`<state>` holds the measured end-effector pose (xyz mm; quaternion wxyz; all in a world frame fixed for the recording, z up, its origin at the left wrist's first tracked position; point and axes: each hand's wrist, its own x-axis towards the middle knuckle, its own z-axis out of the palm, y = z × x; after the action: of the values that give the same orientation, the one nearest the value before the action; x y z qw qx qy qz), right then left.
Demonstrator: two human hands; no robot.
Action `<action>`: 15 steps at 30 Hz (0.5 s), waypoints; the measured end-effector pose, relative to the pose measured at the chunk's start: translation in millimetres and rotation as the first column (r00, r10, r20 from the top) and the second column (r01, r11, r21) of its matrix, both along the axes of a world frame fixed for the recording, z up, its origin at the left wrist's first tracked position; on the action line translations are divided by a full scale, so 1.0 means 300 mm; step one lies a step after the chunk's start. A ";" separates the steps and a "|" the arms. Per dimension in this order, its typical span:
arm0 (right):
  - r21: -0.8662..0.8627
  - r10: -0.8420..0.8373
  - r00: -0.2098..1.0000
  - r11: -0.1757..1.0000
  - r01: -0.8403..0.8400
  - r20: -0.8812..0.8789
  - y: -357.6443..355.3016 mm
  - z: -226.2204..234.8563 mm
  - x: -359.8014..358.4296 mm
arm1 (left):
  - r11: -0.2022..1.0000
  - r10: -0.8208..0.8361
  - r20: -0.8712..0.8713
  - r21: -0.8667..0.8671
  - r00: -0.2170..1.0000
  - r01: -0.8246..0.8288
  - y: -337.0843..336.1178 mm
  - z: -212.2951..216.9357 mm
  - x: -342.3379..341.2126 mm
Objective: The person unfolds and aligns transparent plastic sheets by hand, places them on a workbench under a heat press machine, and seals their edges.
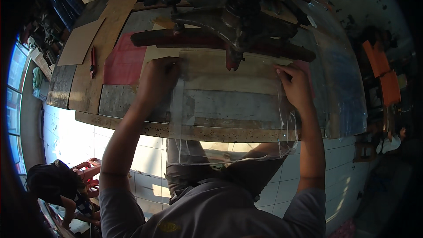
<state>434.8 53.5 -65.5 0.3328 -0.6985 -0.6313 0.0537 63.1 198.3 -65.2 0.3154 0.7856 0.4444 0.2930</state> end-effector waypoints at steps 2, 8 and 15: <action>-0.042 -0.023 0.999 0.999 0.022 -0.025 0.001 0.010 -0.003 | 1.000 0.003 0.011 0.020 1.000 -0.004 -0.003 0.009 0.004; -0.088 -0.083 0.996 0.993 0.080 -0.028 0.005 0.028 -0.003 | 0.999 0.031 0.020 -0.033 0.999 -0.031 -0.001 0.023 0.036; -0.109 -0.095 0.996 0.990 0.094 -0.003 0.017 0.040 -0.014 | 0.997 0.070 -0.015 0.030 0.997 -0.069 0.006 0.010 0.033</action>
<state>430.7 58.7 -53.6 0.2990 -0.7444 -0.5923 0.0752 73.1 200.2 -62.1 0.2900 0.7764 0.4697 0.3040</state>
